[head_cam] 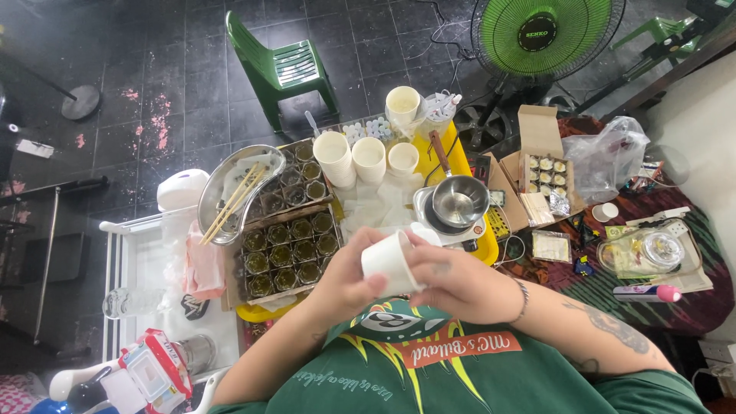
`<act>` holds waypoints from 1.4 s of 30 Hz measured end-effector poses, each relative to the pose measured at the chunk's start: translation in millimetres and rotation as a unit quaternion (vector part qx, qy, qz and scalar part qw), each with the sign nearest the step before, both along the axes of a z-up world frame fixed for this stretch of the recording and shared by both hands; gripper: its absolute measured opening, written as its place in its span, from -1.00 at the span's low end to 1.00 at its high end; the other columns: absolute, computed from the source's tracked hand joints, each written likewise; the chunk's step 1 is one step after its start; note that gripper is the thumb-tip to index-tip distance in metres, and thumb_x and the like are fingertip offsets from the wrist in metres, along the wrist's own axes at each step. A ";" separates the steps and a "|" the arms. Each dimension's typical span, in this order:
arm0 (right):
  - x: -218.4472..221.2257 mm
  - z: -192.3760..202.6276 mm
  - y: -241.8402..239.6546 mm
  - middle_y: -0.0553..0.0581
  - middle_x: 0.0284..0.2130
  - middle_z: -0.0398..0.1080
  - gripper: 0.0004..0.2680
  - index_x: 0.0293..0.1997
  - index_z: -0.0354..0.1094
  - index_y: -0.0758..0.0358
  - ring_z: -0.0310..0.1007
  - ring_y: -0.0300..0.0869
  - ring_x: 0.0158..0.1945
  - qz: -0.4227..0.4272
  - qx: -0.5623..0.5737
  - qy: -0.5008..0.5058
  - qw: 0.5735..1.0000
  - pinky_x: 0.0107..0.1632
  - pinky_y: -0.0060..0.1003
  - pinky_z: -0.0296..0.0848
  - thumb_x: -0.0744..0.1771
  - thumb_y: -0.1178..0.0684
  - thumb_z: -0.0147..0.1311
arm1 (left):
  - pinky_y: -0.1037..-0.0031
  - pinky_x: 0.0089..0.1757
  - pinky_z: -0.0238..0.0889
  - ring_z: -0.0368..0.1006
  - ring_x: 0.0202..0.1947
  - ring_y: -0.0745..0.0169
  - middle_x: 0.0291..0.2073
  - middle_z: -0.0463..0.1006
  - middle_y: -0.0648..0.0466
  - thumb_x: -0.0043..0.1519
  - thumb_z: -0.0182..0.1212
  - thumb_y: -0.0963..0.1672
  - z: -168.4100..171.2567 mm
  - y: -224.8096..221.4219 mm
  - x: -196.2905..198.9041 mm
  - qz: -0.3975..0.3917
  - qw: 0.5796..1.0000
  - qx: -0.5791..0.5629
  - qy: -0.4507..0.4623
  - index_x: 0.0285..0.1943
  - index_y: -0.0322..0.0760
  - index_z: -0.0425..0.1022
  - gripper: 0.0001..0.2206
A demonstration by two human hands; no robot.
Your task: Clean a small white paper cup using a tissue.
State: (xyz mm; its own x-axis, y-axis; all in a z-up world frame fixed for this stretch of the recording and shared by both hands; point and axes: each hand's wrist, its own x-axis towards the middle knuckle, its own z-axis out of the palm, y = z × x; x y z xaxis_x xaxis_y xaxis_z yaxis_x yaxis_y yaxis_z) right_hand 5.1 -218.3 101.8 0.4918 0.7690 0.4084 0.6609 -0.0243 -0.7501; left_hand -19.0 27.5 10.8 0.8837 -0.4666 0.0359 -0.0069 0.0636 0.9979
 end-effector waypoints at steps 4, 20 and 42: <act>1.6 15.6 -22.3 0.08 -0.08 0.50 -0.82 -0.05 0.43 0.22 0.55 -0.03 0.05 0.027 -0.011 0.000 1.000 0.53 0.15 0.02 0.29 0.26 0.23 | 0.33 0.06 0.33 0.40 0.06 0.15 0.03 0.43 -0.08 0.26 0.31 0.02 20.8 -7.3 4.1 -0.089 0.932 -0.262 0.234 0.31 -0.42 0.28 -0.44; -14.7 -36.5 -105.8 0.15 -0.11 0.54 -0.84 -0.10 0.49 0.32 0.58 -0.19 -0.06 -0.289 0.071 0.105 0.949 0.52 -0.05 0.18 0.32 0.37 0.05 | 0.20 0.11 0.34 0.39 0.17 0.05 0.11 0.35 -0.04 0.11 0.46 -0.17 -16.8 -45.0 129.5 0.205 0.948 0.142 -0.199 0.27 -0.07 0.17 -0.40; -28.9 -48.9 -107.4 0.06 -0.14 0.58 -0.86 -0.12 0.53 0.26 0.59 -0.17 -0.01 -0.322 0.035 0.094 0.941 0.42 -0.09 0.33 0.29 0.31 0.15 | -0.34 0.22 -0.91 -0.50 0.52 -0.26 0.43 0.14 -0.12 0.23 -0.04 0.26 -90.8 -49.4 228.8 0.127 0.544 0.790 -0.254 0.37 -0.34 0.34 -0.24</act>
State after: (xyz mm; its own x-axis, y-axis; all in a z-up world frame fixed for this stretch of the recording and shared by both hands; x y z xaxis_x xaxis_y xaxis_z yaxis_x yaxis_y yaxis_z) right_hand -23.7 -325.7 52.9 0.9154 0.2616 0.3060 0.3815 -0.3210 -0.8668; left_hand 209.8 -21.9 -80.0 0.9902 -0.1345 0.0373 -0.1150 -0.9376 -0.3282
